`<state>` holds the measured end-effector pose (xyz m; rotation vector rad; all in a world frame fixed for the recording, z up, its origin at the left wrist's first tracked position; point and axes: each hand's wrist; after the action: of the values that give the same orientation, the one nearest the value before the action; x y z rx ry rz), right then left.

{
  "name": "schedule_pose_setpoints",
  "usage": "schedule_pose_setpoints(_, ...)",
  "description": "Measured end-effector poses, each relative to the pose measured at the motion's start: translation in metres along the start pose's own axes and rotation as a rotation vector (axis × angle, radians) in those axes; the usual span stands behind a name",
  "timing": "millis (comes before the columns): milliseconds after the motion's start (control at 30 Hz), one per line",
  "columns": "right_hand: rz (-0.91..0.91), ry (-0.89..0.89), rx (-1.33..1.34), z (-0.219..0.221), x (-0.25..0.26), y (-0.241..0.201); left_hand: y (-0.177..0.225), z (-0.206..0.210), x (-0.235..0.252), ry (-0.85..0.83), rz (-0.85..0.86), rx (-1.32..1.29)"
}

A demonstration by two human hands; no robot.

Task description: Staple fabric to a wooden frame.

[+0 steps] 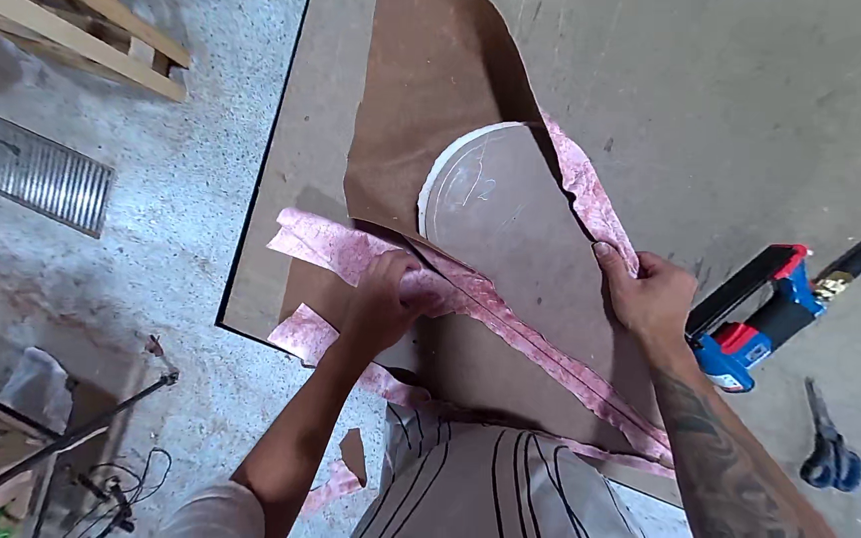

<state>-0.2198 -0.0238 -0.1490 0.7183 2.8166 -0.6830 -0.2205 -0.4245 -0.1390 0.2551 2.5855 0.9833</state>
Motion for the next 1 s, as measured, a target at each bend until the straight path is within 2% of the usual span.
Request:
schedule_pose_setpoints(167,0.023,0.052,-0.031,0.003,-0.006,-0.001,-0.006,-0.002,-0.001,-0.008,0.02,-0.022)
schedule_pose_setpoints(500,-0.025,0.014,-0.093,-0.004,-0.014,-0.005,0.006,-0.007,0.01,0.014,-0.018,-0.034)
schedule_pose_setpoints(633,-0.095,-0.121,-0.063,-0.013,-0.011,0.007,0.029,-0.008,0.019,0.227,0.044,-0.016)
schedule_pose_setpoints(700,-0.143,-0.168,-0.021,-0.018,-0.015,0.015,0.048,-0.012,0.034,0.335,0.12,-0.013)
schedule_pose_setpoints(767,-0.188,-0.193,-0.017,-0.027,-0.03,0.022,0.073,-0.019,0.057,0.375,0.221,0.036)
schedule_pose_setpoints(833,-0.228,-0.16,0.0,-0.048,-0.059,0.032,0.104,-0.023,0.084,0.305,0.338,0.096)
schedule_pose_setpoints(900,-0.19,-0.089,0.029,-0.071,-0.097,0.06,0.14,-0.017,0.112,0.132,0.467,0.156)
schedule_pose_setpoints(1000,0.083,0.016,0.08,-0.085,-0.167,0.135,0.194,0.024,0.146,-0.145,0.688,0.264)
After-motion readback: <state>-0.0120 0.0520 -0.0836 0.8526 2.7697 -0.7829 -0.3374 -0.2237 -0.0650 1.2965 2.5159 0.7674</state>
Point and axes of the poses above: each hand's wrist, its own x-axis towards the middle knuckle, its own z-axis out of the palm, y = z × x, and after that the axes turned 2 degrees about z, right-handed
